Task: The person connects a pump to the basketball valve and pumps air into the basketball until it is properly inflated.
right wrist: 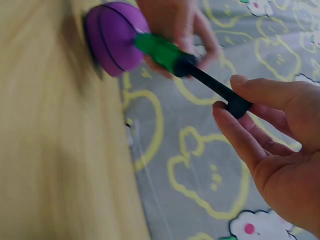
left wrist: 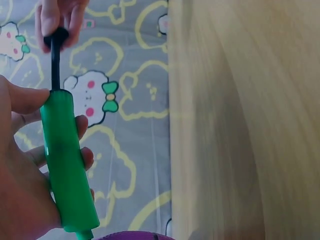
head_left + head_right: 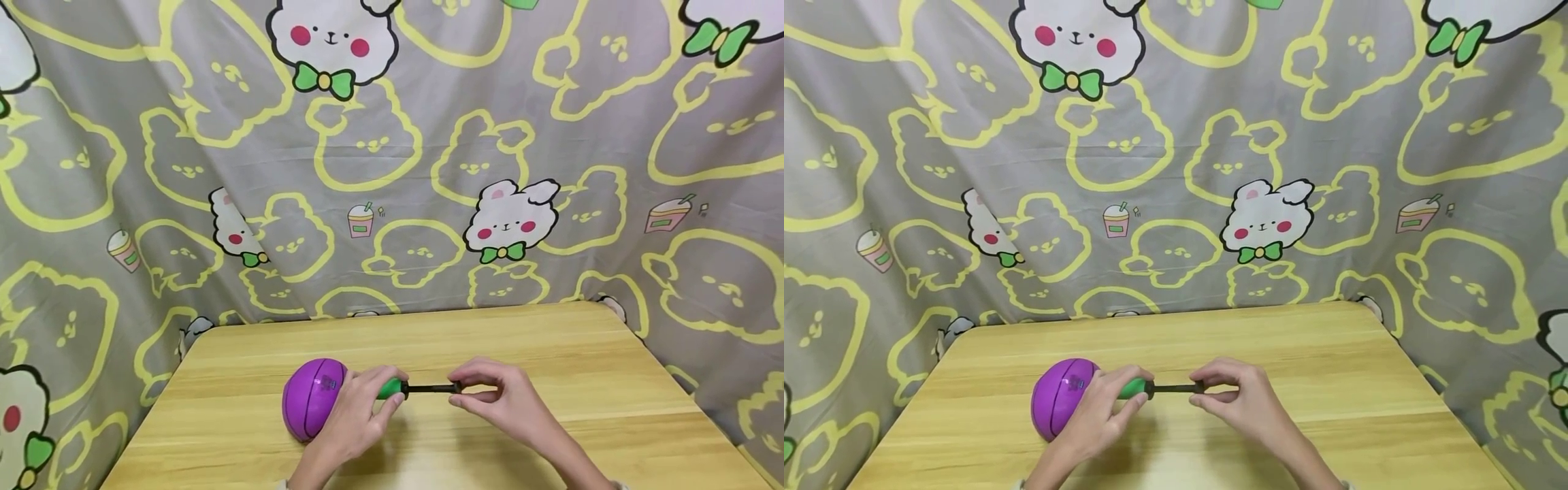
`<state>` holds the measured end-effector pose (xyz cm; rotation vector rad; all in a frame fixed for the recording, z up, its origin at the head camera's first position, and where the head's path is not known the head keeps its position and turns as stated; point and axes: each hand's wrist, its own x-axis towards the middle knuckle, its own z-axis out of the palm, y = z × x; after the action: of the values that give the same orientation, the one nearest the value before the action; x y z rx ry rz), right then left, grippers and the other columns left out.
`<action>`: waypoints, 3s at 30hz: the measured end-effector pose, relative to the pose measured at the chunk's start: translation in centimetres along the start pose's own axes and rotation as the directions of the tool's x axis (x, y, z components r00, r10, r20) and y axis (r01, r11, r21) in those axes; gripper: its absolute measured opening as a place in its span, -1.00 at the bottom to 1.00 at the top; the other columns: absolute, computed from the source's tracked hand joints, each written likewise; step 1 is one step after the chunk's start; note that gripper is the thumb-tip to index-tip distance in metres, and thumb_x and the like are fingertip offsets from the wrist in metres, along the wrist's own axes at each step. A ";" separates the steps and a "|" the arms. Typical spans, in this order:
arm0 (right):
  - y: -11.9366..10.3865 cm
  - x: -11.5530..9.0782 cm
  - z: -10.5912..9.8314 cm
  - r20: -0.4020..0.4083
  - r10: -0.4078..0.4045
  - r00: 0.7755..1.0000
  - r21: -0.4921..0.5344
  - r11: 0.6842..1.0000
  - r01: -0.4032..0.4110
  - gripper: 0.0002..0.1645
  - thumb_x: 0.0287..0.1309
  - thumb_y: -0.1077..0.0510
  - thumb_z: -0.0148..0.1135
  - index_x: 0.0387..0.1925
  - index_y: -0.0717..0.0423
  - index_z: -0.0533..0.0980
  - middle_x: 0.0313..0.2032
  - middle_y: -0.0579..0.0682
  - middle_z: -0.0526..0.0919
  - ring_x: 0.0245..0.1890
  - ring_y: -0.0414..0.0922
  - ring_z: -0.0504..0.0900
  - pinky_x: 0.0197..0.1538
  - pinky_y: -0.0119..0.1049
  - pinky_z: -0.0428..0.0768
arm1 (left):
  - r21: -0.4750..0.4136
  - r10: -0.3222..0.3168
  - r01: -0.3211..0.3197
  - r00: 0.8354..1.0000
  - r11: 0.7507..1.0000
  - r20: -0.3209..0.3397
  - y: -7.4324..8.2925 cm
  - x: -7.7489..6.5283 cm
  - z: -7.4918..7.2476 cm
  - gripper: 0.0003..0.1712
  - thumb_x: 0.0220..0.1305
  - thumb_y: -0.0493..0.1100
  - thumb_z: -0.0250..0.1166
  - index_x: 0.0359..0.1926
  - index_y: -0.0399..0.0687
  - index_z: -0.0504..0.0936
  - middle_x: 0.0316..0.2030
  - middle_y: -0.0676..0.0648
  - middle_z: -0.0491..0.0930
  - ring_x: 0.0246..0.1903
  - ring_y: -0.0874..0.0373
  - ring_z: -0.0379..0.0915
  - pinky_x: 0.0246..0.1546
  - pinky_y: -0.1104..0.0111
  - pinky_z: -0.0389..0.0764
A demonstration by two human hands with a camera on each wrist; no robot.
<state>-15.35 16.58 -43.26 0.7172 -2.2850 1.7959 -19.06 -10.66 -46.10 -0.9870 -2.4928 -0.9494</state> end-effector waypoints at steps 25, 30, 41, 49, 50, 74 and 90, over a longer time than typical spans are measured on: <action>-0.4 0.1 -0.2 -0.068 -0.071 0.995 -0.056 0.996 0.067 -0.68 0.00 0.32 0.57 -0.15 0.05 0.74 -0.20 -0.03 0.74 -0.17 -0.09 0.78 -0.25 -0.20 0.72 | -0.002 0.017 -0.017 0.998 1.000 -0.056 0.6 0.1 0.3 -0.80 0.45 -0.01 0.26 0.04 0.22 0.63 0.00 0.21 0.66 0.04 0.27 0.57 -0.02 0.07 0.38; 0.3 0.0 1.1 -0.067 -0.081 0.994 -0.035 0.996 0.079 -0.68 -0.01 0.34 0.57 -0.16 0.07 0.74 -0.21 0.05 0.74 -0.18 -0.07 0.78 -0.26 -0.20 0.72 | 0.001 0.022 -0.022 0.999 1.000 -0.041 1.2 0.0 0.7 -0.81 0.45 -0.01 0.26 0.03 0.24 0.62 0.00 0.21 0.65 0.05 0.25 0.57 -0.04 0.08 0.35; 1.9 0.0 3.9 -0.070 -0.101 0.992 0.000 0.995 0.101 -0.70 0.01 0.28 0.57 -0.17 0.21 0.72 -0.23 0.13 0.73 -0.19 -0.08 0.77 -0.28 -0.20 0.71 | 0.013 0.032 -0.032 0.999 0.999 -0.004 1.9 -0.2 1.5 -0.81 0.40 -0.07 0.31 0.00 0.20 0.61 -0.04 0.20 0.65 -0.04 0.30 0.56 -0.07 0.14 0.32; 1.7 -0.3 4.2 0.006 -0.151 0.988 -0.037 0.988 0.152 -0.77 0.18 0.27 0.47 -0.10 0.14 0.69 -0.16 0.05 0.70 -0.14 -0.06 0.74 -0.23 -0.24 0.71 | 0.031 0.023 -0.025 0.999 0.999 0.039 1.5 -0.3 1.5 -0.82 0.44 -0.02 0.27 0.01 0.28 0.59 -0.06 0.23 0.65 -0.06 0.33 0.55 -0.09 0.16 0.32; 1.6 -0.4 4.0 0.016 -0.149 0.989 -0.037 0.988 0.149 -0.77 0.20 0.26 0.46 -0.10 0.12 0.69 -0.15 0.05 0.70 -0.13 -0.06 0.74 -0.22 -0.24 0.71 | 0.026 0.023 -0.024 0.999 0.999 0.042 1.5 -0.3 1.5 -0.82 0.44 -0.02 0.27 0.01 0.27 0.60 -0.05 0.23 0.65 -0.05 0.33 0.55 -0.09 0.17 0.32; -1.2 -0.4 -2.0 0.192 -0.011 0.981 -0.090 0.996 0.029 -0.78 0.29 0.17 0.40 -0.04 0.06 0.67 -0.08 0.02 0.71 -0.11 -0.08 0.75 -0.25 -0.24 0.72 | 0.014 0.013 -0.012 1.000 1.000 -0.018 0.5 -0.2 0.6 -0.77 0.37 -0.04 0.33 0.02 0.32 0.62 -0.05 0.28 0.66 -0.07 0.38 0.56 -0.06 0.17 0.36; -1.6 -0.3 -3.0 0.008 -0.100 0.995 -0.054 0.993 0.100 -0.66 0.13 0.38 0.46 -0.03 0.19 0.69 -0.08 0.09 0.75 -0.07 -0.14 0.75 -0.16 -0.16 0.71 | -0.018 -0.021 0.020 0.997 1.000 -0.073 0.2 0.3 -0.8 -0.81 0.46 0.02 0.26 0.04 0.29 0.63 -0.05 0.29 0.64 -0.05 0.38 0.55 -0.06 0.16 0.34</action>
<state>-14.89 19.24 -41.13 0.8125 -2.2489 1.6829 -19.14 -10.96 -45.27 -0.9174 -2.4428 -0.9967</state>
